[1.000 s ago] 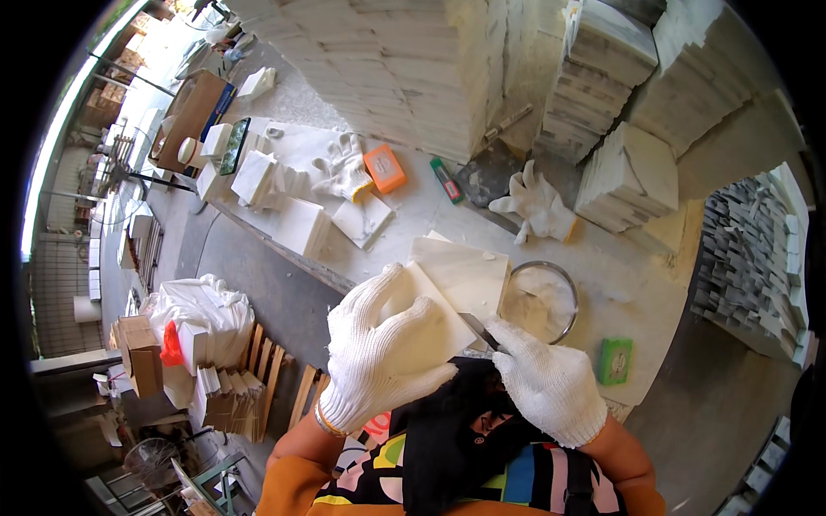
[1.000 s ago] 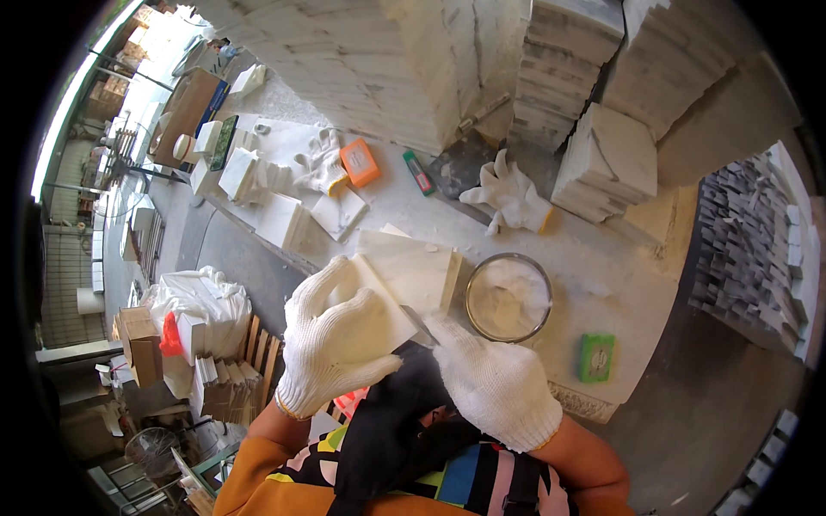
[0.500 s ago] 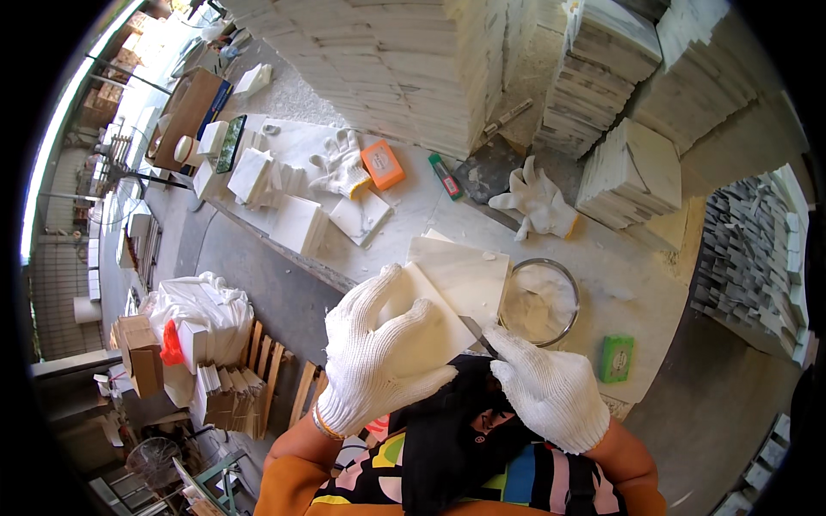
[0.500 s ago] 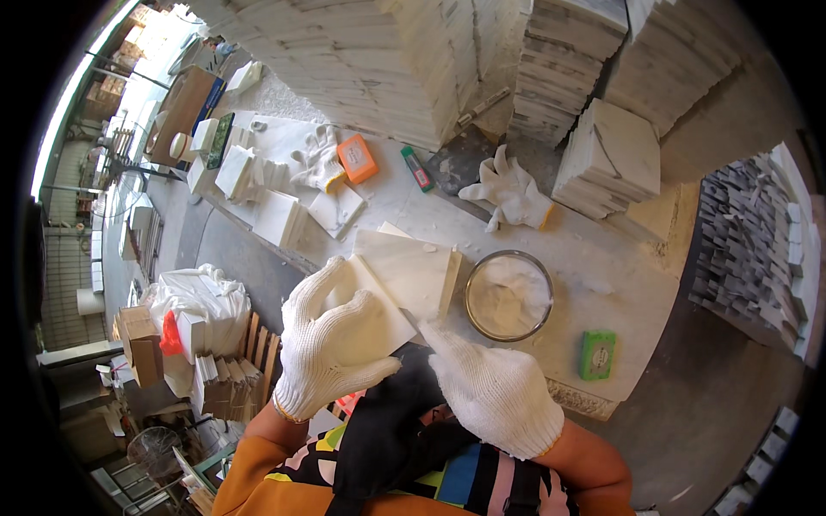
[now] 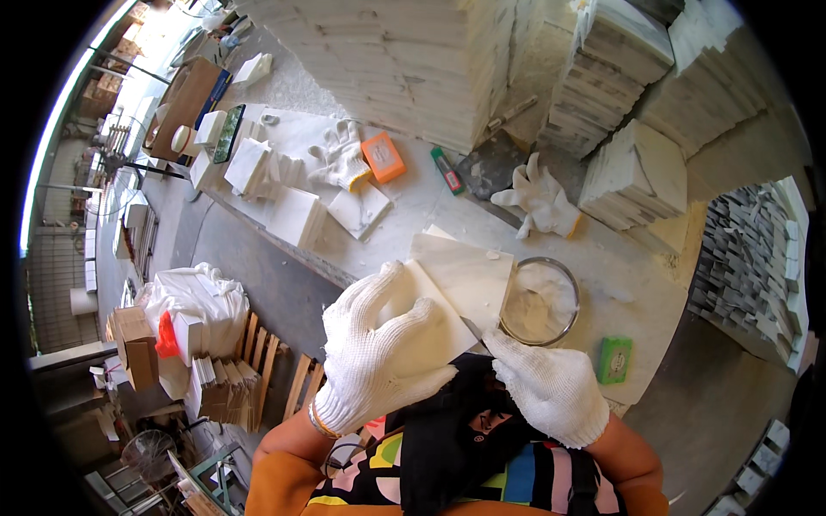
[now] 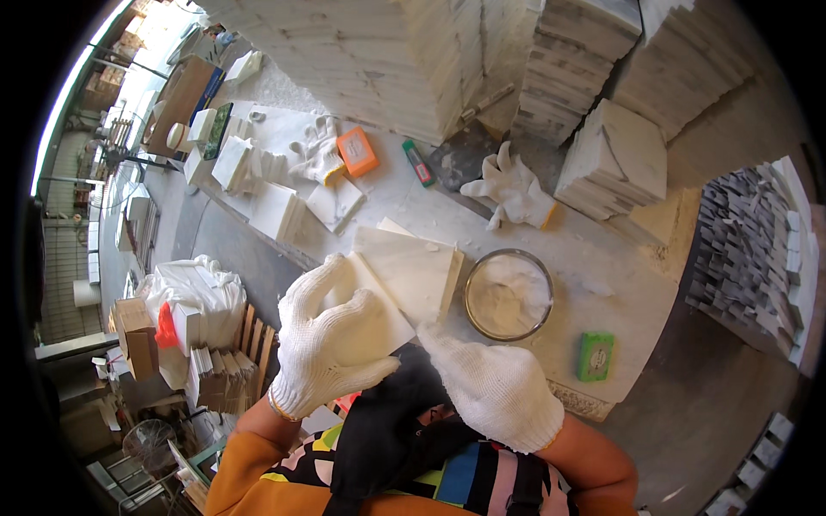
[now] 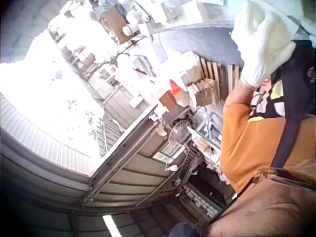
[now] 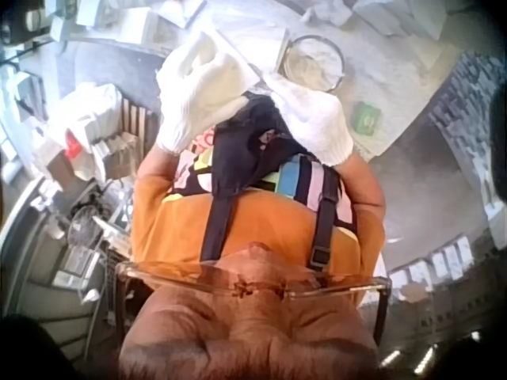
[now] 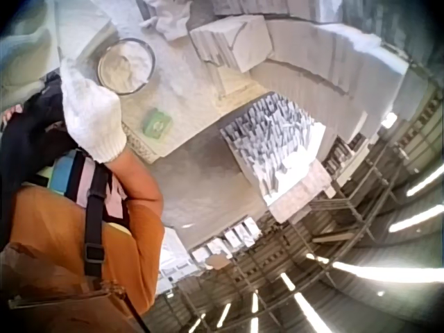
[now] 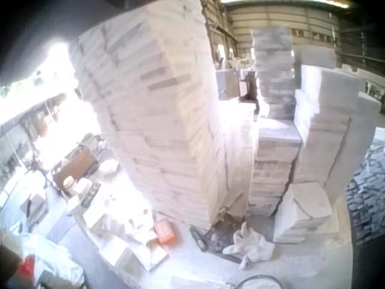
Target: The person applies a white paste to the edges of small rectangular blocks using a metal tool, then smooths and sands the edges with orange and green sanding blocks. The person handles the blocks one at a time, rotating them to treat different sides.
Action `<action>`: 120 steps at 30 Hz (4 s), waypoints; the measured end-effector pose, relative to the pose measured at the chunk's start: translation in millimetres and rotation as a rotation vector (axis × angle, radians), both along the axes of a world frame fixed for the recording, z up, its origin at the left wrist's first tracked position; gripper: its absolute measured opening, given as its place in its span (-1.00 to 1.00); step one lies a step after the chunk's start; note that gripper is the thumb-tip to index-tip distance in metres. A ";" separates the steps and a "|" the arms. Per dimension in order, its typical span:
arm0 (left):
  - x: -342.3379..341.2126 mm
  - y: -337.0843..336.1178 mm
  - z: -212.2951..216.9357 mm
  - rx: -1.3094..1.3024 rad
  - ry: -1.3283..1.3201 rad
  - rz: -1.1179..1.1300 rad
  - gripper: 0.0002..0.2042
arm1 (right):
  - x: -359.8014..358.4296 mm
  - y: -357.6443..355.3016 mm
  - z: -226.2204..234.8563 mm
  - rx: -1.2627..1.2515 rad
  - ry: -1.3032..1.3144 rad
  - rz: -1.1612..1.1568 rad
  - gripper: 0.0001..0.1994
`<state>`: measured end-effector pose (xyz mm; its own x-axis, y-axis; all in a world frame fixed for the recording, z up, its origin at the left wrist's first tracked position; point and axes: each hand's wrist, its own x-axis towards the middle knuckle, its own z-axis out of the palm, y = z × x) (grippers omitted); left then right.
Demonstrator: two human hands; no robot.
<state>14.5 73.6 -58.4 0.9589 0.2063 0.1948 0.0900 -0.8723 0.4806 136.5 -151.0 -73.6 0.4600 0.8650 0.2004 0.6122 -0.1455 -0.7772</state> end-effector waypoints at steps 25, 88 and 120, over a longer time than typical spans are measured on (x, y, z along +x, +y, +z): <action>-1.4 -44.2 28.0 0.118 -0.099 0.001 -0.51 | -29.1 -11.7 22.3 -0.139 -0.338 -0.030 -0.44; -31.1 -56.1 17.9 -0.172 -0.647 0.057 0.22 | -76.4 -10.0 88.3 0.223 0.167 -0.109 -0.83; -19.1 9.5 18.8 -1.309 -0.032 -0.071 -0.64 | 28.9 61.2 119.9 0.016 -0.066 0.360 -0.58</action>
<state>-4.6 83.1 -39.6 0.9743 0.2078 -0.0874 0.0365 0.2373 0.9708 165.3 -89.8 46.3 0.1127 0.9655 0.2346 0.6707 0.1002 -0.7349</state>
